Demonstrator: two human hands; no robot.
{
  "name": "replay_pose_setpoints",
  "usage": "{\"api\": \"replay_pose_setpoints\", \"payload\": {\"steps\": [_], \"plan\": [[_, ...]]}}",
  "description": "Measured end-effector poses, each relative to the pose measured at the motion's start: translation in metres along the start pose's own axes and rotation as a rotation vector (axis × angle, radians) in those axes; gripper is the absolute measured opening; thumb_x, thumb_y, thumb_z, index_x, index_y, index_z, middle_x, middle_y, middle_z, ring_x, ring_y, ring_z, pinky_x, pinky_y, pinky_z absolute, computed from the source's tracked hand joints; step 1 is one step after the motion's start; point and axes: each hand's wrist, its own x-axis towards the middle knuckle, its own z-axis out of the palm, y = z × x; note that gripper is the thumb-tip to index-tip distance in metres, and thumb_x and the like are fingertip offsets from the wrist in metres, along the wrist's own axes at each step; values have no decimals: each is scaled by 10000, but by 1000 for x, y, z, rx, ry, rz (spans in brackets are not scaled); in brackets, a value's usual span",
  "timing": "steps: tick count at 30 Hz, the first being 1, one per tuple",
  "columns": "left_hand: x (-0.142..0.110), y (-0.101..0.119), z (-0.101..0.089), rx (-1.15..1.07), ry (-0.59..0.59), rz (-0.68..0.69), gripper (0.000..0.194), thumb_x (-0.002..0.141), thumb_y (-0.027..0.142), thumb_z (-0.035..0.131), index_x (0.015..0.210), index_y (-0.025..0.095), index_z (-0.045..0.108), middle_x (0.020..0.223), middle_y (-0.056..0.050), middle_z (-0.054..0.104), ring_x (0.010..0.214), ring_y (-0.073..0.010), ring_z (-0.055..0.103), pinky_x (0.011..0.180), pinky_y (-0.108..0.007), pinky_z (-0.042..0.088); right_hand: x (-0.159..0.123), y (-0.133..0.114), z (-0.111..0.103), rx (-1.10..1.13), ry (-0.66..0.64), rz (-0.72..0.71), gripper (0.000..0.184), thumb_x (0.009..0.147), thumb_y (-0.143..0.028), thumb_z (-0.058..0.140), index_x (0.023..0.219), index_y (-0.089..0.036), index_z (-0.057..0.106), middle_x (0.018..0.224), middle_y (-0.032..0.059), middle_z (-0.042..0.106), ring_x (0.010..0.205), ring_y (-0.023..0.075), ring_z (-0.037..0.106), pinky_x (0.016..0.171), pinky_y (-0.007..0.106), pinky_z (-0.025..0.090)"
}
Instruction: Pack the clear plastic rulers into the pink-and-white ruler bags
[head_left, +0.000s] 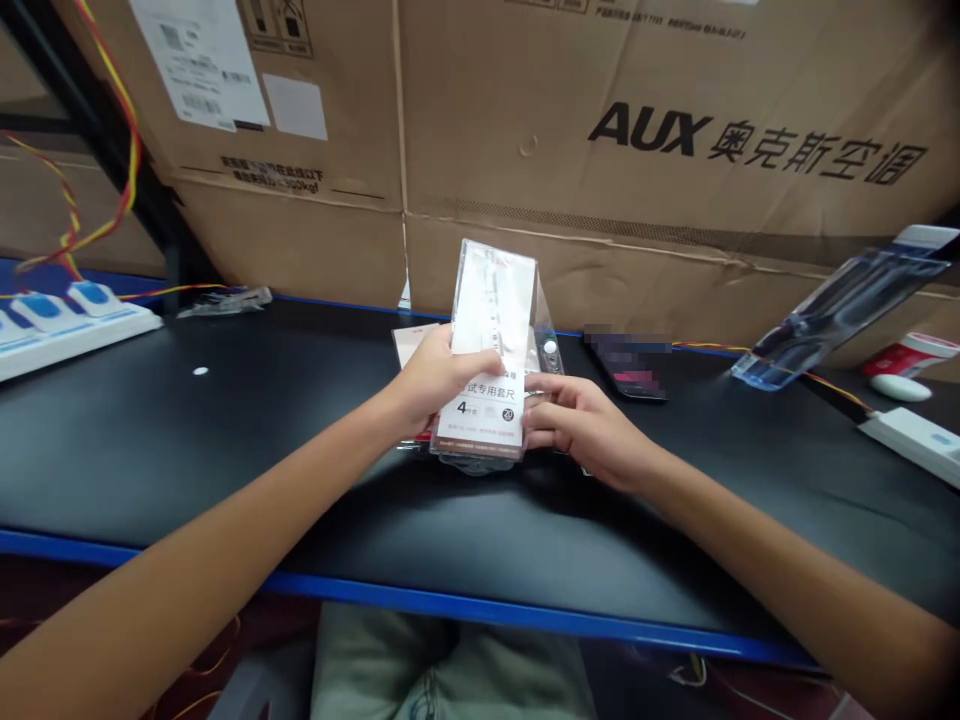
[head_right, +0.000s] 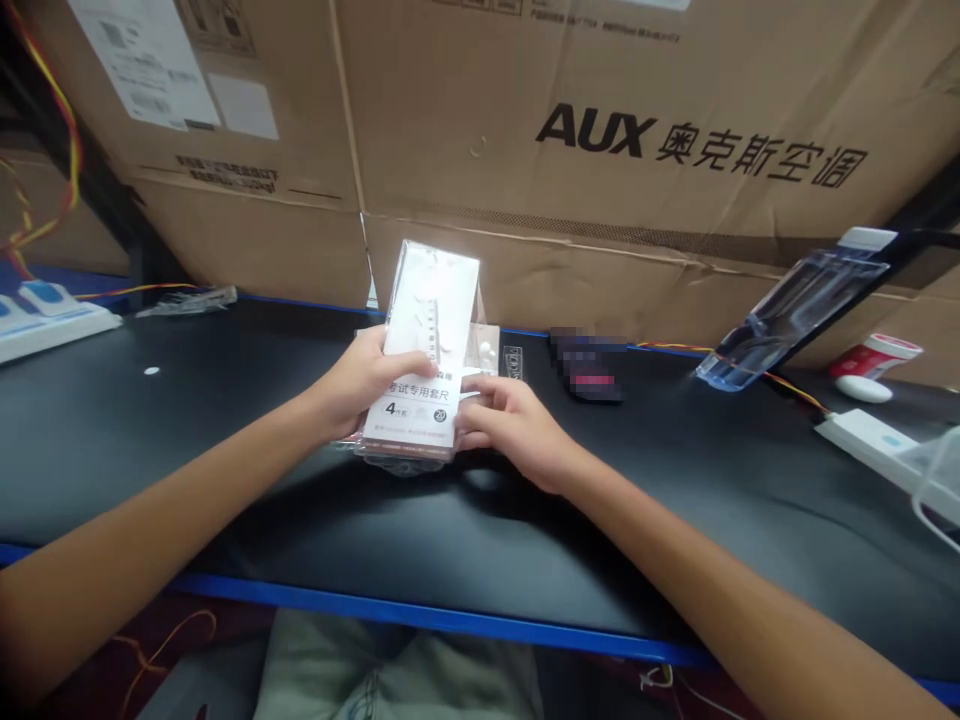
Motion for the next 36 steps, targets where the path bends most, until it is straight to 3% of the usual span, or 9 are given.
{"api": "replay_pose_setpoints", "payload": {"steps": [4,9,16,21,23,25,28,36], "plan": [[1,3,-3,0,9,23,308,658,166,704,958,118,654,923,-89,735,785,-228,698,668,-313,572,1,-2,-5,69,45,15,263,704,-84,711,958,-149,700,768,41,742,680,155,712,697,299,624],[2,0,-4,14,55,46,258,656,174,704,905,124,661,871,-62,716,746,-197,671,635,-279,549,1,-2,-5,58,24,52,171,761,-199,760,915,-160,697,798,40,735,702,160,720,722,313,631],[2,1,-5,42,66,82,278,651,177,706,921,138,653,907,-50,731,754,-194,673,652,-279,555,-1,1,-7,-35,-195,76,282,691,-96,755,959,-160,697,898,52,758,842,176,725,837,329,595],[0,3,-3,12,-59,4,329,637,147,722,959,131,657,902,-64,740,761,-219,698,644,-305,573,1,-6,-9,113,-37,-81,402,633,-22,663,996,-188,714,926,49,770,794,165,718,776,302,583],[-1,2,-1,2,-117,2,348,634,132,731,974,138,657,897,-55,742,762,-216,703,639,-302,577,2,-8,-9,146,10,-106,330,685,-55,688,983,-189,733,914,54,771,770,155,710,726,276,577],[-3,1,1,15,-174,3,347,639,126,734,978,138,662,897,-55,745,763,-211,706,646,-296,577,3,-6,-10,148,29,-114,226,773,-160,727,997,-186,750,930,67,771,755,156,705,690,274,577],[-5,-1,2,53,-243,-23,332,658,144,727,986,128,675,901,-72,750,763,-217,712,647,-298,575,3,-2,-11,100,42,-138,258,818,-312,762,1046,-191,761,1033,89,765,821,190,716,722,317,592],[-7,-3,3,107,-291,-21,320,671,157,723,988,132,686,904,-75,751,762,-217,715,618,-279,568,4,3,-13,22,56,-139,294,795,-369,787,1034,-197,779,1013,93,770,850,230,718,736,353,583]]}}
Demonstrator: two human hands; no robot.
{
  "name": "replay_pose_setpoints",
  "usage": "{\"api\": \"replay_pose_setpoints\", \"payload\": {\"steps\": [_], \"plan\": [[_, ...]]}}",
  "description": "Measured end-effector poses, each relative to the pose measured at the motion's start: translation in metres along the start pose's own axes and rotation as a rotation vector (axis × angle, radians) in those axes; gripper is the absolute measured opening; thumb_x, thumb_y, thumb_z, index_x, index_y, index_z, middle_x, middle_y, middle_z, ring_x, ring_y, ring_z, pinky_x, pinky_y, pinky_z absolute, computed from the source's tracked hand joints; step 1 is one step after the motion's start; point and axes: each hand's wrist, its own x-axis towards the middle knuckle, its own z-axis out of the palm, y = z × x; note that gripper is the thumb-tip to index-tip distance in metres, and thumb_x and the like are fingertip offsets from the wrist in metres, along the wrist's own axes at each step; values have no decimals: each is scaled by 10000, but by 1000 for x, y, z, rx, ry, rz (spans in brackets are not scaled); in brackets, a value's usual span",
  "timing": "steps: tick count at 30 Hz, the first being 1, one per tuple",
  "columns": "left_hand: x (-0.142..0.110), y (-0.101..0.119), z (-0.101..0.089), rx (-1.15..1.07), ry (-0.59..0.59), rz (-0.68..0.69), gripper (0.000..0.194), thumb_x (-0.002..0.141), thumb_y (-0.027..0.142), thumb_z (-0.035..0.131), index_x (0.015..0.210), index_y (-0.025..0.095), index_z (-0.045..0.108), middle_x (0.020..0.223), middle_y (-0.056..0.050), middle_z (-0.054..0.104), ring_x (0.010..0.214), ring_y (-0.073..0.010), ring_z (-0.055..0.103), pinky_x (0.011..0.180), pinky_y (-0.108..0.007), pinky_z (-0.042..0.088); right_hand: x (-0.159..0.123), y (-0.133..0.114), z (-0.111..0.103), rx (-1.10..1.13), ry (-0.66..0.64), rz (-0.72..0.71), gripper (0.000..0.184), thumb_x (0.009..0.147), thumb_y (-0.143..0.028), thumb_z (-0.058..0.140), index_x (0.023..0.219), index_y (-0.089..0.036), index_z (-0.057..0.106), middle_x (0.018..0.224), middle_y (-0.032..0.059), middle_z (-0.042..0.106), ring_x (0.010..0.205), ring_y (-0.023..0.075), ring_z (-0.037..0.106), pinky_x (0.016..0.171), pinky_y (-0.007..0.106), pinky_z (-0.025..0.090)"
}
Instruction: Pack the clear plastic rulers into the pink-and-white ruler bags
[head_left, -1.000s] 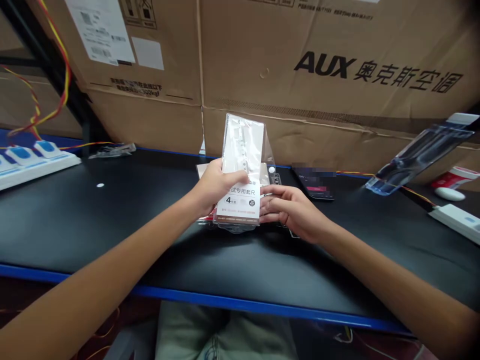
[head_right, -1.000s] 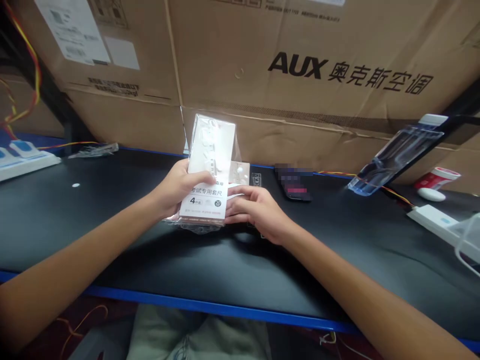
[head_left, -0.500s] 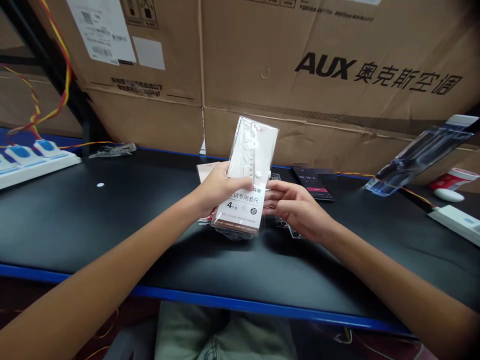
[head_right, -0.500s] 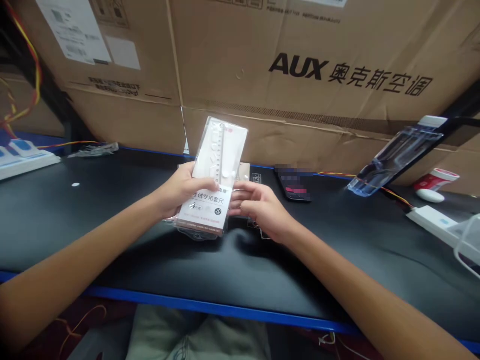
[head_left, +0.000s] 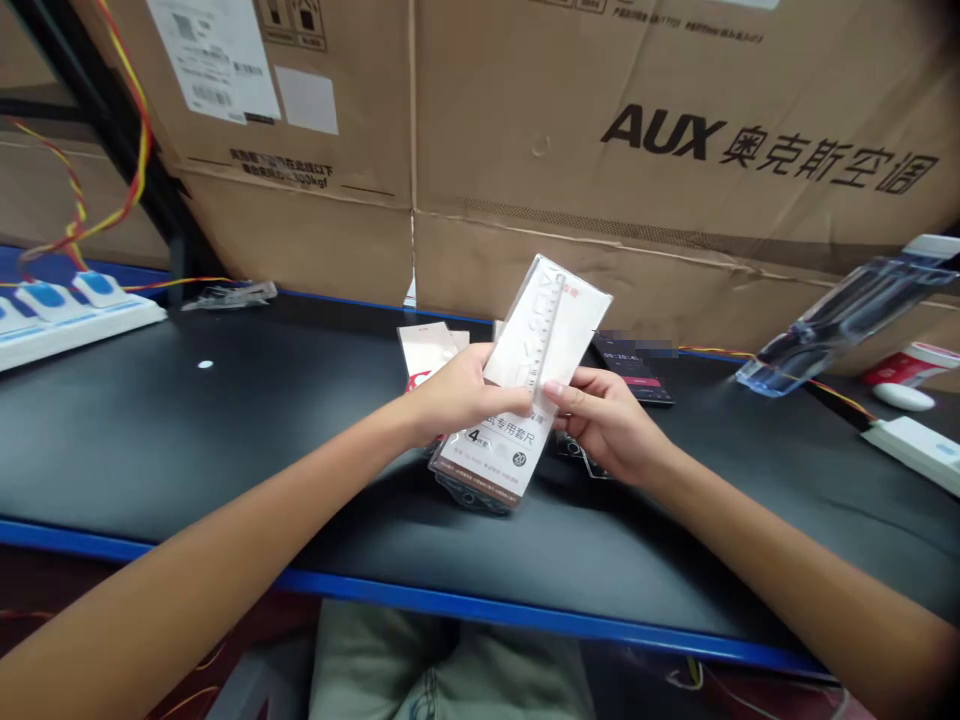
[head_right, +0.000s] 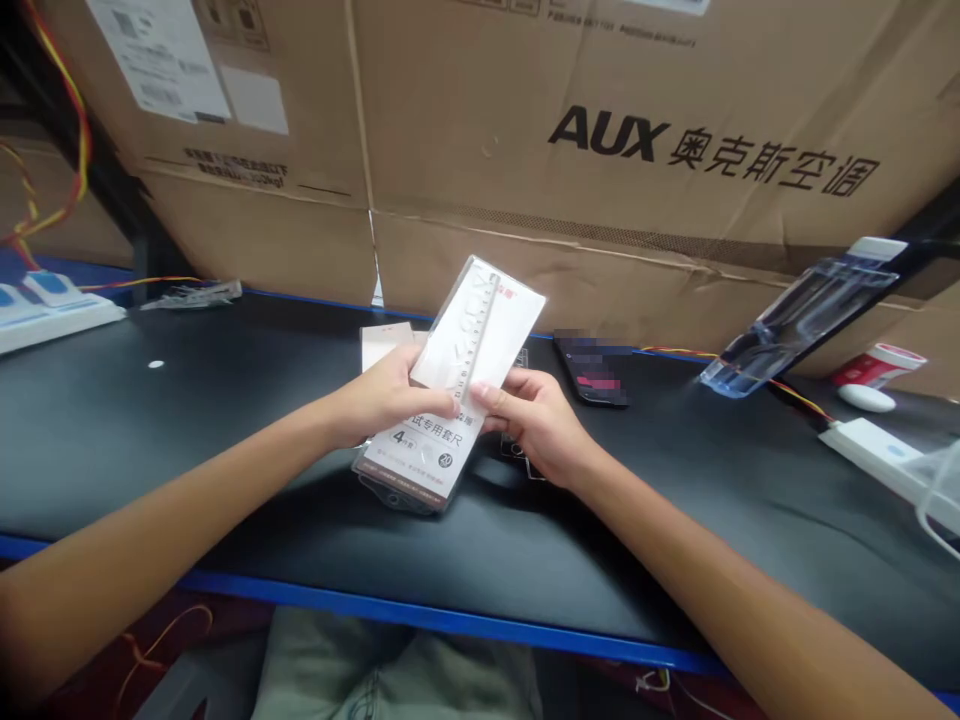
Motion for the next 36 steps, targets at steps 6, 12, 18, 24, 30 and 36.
{"api": "replay_pose_setpoints", "payload": {"steps": [6,12,18,24,30,36], "plan": [[0,0,-1,-16,-13,4,335,687,163,722,1019,133,683,915,-73,752,776,-218,720,628,-275,572,-2,0,1,-36,-1,-53,254,832,-367,753,1035,-215,774,990,74,762,792,202,682,729,336,538],[0,-3,-1,23,-21,15,319,713,166,719,1029,134,696,938,-75,759,803,-222,722,640,-276,575,-4,-1,4,-52,-9,-45,299,829,-396,747,1060,-206,755,1047,81,756,865,228,689,767,355,538],[-1,-4,3,-76,-89,7,340,739,184,757,1071,130,701,1046,-96,760,883,-220,727,737,-301,593,-6,-4,11,32,48,-35,235,855,-342,710,1056,-224,740,1058,65,755,910,245,704,799,384,566],[6,-3,0,-197,-31,1,350,762,240,792,1064,123,658,921,-84,756,752,-177,719,673,-277,576,5,-4,1,85,269,-109,310,825,-471,730,985,-206,709,950,62,734,790,213,679,660,334,556],[16,-14,-14,-130,282,130,303,764,322,806,921,137,624,892,-84,750,762,-210,724,676,-330,592,10,-9,-12,-216,341,-151,256,816,-426,726,917,-197,671,853,19,659,654,126,592,582,263,471],[18,-20,-21,113,352,52,251,835,295,738,965,169,564,744,-43,704,563,-173,665,479,-270,517,8,-9,-18,-1064,257,-342,125,851,-303,640,909,-196,668,878,44,697,804,203,631,712,335,482]]}}
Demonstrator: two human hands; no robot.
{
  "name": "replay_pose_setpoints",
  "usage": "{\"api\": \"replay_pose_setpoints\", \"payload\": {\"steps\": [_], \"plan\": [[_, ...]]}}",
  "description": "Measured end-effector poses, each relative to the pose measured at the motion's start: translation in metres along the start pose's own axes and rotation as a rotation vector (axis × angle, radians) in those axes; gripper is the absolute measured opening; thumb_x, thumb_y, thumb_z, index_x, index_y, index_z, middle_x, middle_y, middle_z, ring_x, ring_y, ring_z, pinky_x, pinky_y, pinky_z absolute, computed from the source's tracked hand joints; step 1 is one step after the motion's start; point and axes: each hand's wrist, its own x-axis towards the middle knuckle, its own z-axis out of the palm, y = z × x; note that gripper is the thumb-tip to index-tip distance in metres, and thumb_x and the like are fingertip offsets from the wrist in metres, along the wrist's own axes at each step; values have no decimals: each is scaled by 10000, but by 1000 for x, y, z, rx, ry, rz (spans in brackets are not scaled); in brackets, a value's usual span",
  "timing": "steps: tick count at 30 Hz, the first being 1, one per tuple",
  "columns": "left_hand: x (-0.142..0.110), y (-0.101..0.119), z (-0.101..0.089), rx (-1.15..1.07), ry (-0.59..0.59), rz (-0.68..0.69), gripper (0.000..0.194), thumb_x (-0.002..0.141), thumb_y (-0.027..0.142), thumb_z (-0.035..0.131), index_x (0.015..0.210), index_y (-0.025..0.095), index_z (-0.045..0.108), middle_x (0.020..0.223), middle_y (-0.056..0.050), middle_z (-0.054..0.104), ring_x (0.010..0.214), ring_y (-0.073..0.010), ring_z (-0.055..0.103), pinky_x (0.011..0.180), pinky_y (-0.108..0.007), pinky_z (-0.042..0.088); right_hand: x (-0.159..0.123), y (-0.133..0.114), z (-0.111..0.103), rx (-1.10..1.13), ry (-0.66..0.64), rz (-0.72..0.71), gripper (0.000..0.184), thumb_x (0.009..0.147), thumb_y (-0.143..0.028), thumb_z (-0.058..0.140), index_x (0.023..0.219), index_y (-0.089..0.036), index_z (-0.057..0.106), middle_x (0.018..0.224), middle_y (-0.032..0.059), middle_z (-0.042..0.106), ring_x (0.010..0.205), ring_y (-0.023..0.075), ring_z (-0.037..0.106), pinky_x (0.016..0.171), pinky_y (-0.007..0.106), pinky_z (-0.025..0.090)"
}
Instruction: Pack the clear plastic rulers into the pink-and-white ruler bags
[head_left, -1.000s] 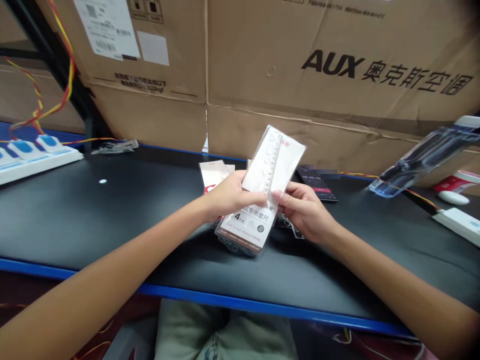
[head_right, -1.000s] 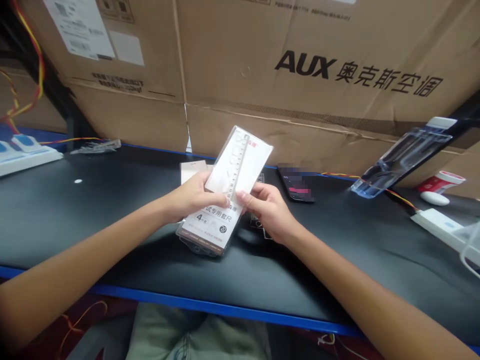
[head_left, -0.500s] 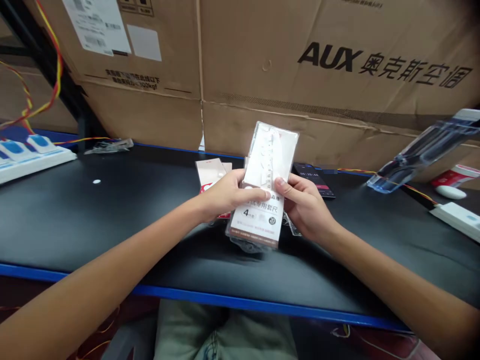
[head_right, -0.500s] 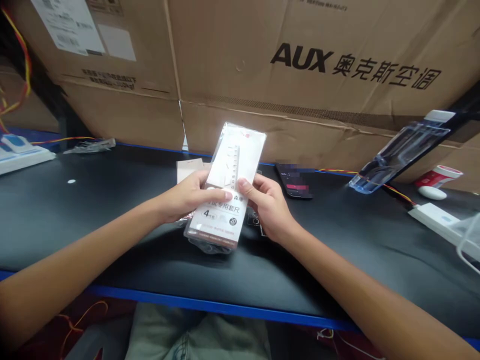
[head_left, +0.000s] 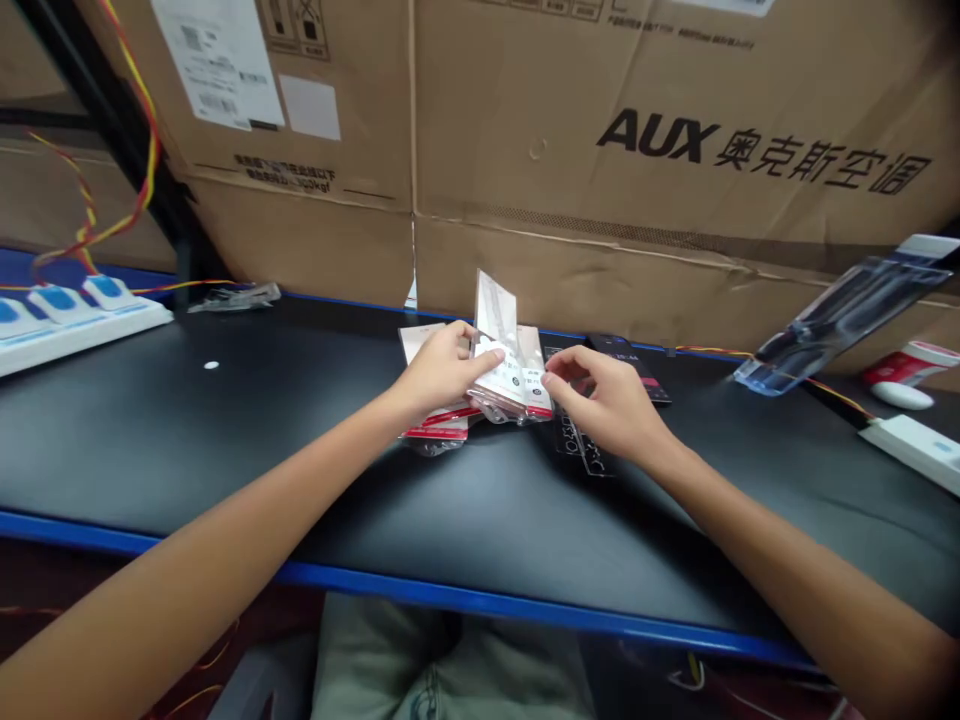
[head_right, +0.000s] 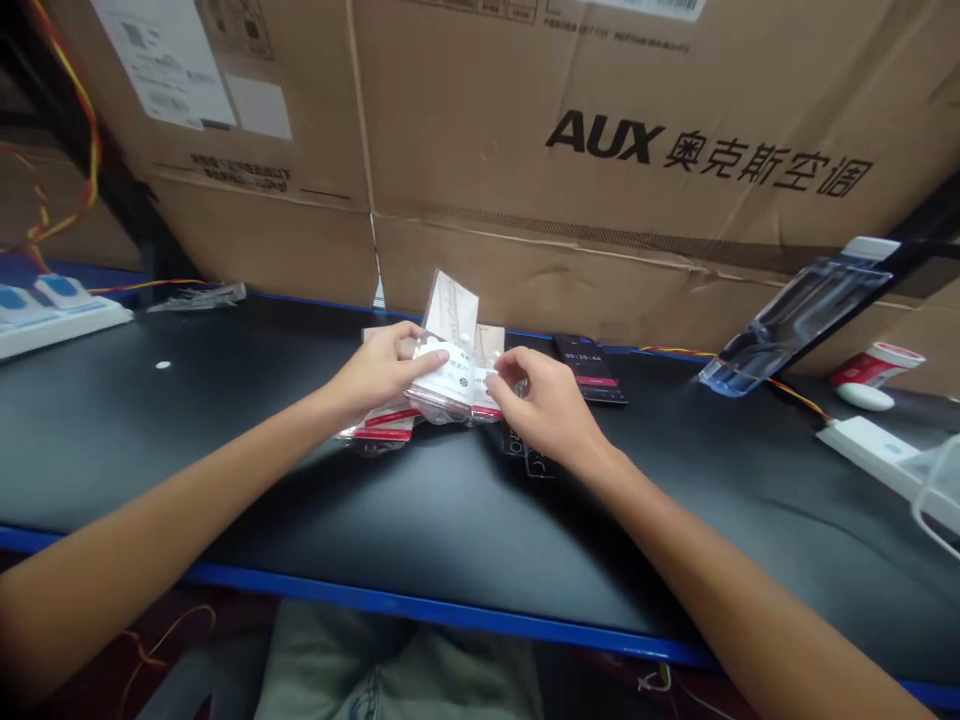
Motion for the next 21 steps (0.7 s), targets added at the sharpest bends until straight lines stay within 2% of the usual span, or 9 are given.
{"api": "replay_pose_setpoints", "payload": {"steps": [3,6,9,12,14,16,21], "plan": [[-3,0,8,-71,-59,-38,315,857,307,722,1056,182,512,741,-35,694,540,-163,649,471,-268,507,1,9,1,-194,-43,-43,123,828,-275,629,908,-192,673,933,61,697,845,225,631,733,350,483],[-5,-1,14,-117,-51,-47,464,865,347,714,1215,196,449,874,-49,699,636,-152,674,582,-286,544,2,17,0,-272,-38,-16,147,811,-270,623,922,-191,678,979,76,692,863,236,633,698,334,484],[-6,-6,13,22,-75,-29,659,827,382,741,1354,203,388,1104,-98,656,816,-167,687,720,-311,552,3,21,-1,-313,-32,6,176,799,-272,622,945,-191,678,989,80,686,840,231,629,657,312,472],[-5,-12,9,185,-191,87,766,754,366,791,1384,182,395,1218,-137,616,978,-219,667,826,-343,538,3,20,-2,-367,-72,31,179,788,-294,636,928,-190,678,964,75,683,800,221,618,661,313,458],[-4,-16,7,281,-234,194,786,724,357,802,1377,176,404,1241,-144,611,1029,-246,646,855,-364,529,3,18,-3,-397,-112,55,183,793,-322,640,914,-192,680,937,68,683,769,213,607,668,317,446],[-3,-18,6,397,-222,285,766,717,369,796,1360,181,423,1256,-144,606,1063,-268,622,864,-387,521,3,17,-4,-410,-149,77,186,817,-344,619,908,-195,683,917,61,686,746,204,598,663,316,433],[-1,-21,4,572,-195,383,620,769,376,744,1301,199,477,1262,-121,602,1126,-288,581,937,-438,483,5,19,-6,-418,-216,71,185,865,-321,555,872,-192,687,878,65,687,755,202,606,659,307,418]]}}
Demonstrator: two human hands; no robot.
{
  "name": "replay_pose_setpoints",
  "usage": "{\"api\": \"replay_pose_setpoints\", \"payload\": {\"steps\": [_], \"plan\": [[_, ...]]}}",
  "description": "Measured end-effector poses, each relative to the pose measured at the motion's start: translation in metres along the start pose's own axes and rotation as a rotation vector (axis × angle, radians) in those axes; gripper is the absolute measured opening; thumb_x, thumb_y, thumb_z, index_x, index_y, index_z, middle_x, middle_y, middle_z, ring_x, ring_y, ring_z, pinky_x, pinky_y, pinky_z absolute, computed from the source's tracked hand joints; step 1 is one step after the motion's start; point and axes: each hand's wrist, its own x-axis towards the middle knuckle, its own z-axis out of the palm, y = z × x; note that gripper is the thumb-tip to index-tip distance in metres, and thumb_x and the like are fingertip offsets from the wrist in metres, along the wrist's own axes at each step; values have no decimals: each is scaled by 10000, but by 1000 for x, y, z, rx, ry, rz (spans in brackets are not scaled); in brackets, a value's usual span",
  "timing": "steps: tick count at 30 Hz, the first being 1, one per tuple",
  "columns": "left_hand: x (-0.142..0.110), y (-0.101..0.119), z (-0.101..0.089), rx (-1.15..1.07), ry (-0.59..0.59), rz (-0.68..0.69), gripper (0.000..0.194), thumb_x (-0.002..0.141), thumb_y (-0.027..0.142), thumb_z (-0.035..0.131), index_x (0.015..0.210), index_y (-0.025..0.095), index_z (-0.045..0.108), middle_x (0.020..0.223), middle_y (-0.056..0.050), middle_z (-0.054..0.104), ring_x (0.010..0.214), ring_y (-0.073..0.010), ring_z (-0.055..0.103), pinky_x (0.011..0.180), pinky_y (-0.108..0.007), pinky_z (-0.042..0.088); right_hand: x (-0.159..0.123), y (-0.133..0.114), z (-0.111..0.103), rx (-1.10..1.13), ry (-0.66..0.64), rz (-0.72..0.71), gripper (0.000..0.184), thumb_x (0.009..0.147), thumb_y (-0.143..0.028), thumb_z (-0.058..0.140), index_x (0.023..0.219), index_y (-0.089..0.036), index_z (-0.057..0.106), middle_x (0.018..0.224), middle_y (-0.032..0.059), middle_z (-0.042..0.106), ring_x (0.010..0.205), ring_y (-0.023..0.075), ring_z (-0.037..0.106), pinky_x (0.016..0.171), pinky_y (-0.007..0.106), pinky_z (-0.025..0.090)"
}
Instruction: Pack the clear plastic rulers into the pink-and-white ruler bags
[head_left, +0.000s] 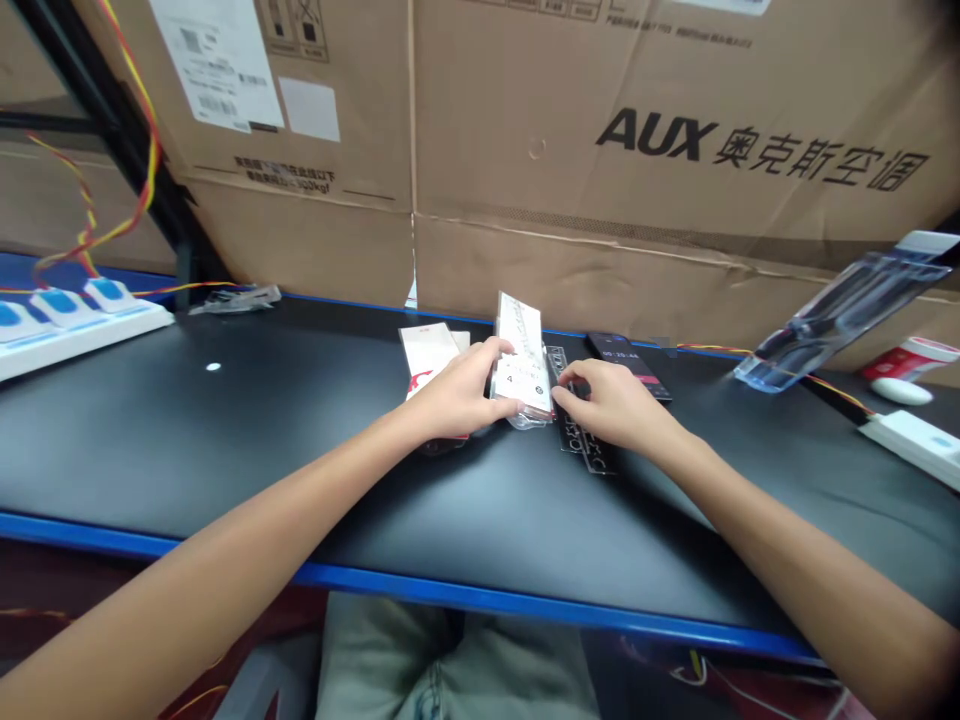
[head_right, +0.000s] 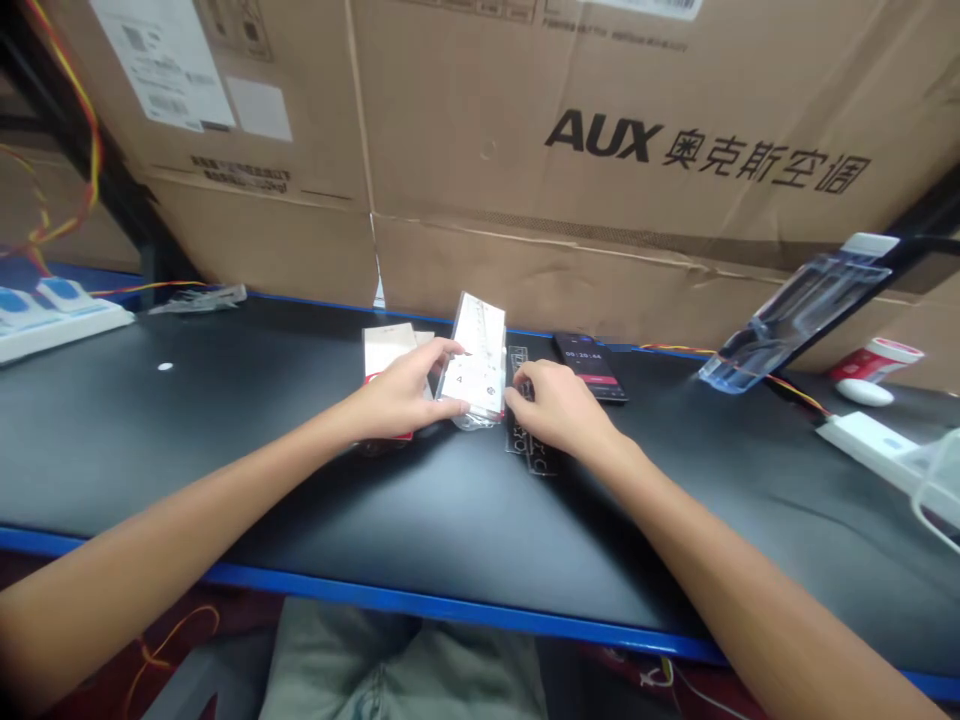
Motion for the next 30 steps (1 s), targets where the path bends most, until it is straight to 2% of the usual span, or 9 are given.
{"api": "replay_pose_setpoints", "payload": {"steps": [5,10,14,17,20,23,26,30], "plan": [[0,1,-1,27,37,71,533,791,308,728,1263,213,500,1267,-95,592,1165,-276,560,984,-429,458,1,5,2,-1,-25,-32,155,843,-286,579,879,-180,686,934,86,693,850,226,641,746,320,450],[2,5,-1,76,87,125,475,790,280,720,1212,185,524,1234,-113,574,1157,-270,559,996,-411,454,3,7,4,64,15,-24,203,814,-315,626,942,-168,684,1001,104,692,877,235,653,753,327,483],[0,2,0,158,-6,45,464,819,425,691,1192,189,547,1197,-112,578,1116,-285,568,954,-419,462,4,7,1,113,67,9,260,743,-328,694,938,-158,670,1009,107,687,818,226,663,711,329,506],[-2,0,-1,211,-78,9,436,859,515,619,1146,188,586,1134,-110,593,1029,-282,583,893,-417,470,4,6,-3,172,80,61,285,694,-245,703,963,-160,663,1010,92,691,759,204,676,662,310,515],[0,1,-6,213,-73,56,355,894,482,572,1090,190,611,1045,-89,622,942,-251,596,837,-383,472,4,6,-7,238,116,104,281,685,-157,648,966,-168,659,988,72,692,679,176,674,625,300,517],[2,3,-17,255,-31,71,252,903,400,541,1020,194,628,1015,-77,637,952,-240,604,855,-366,470,4,3,-11,310,225,73,261,703,-120,589,953,-174,643,1052,75,662,636,150,660,615,303,525],[3,1,-32,437,-16,-82,259,882,375,530,1049,200,622,1081,-94,642,1016,-267,614,888,-378,469,1,-4,-13,416,327,17,268,733,-118,569,989,-185,607,1174,90,582,669,138,664,577,283,529],[2,-7,-52,746,-45,-470,512,855,527,516,1207,158,563,1199,-195,624,1078,-396,619,880,-472,478,-4,-17,-12,549,370,-67,259,793,-162,589,1047,-213,575,1272,101,499,792,152,664,598,272,571]]}}
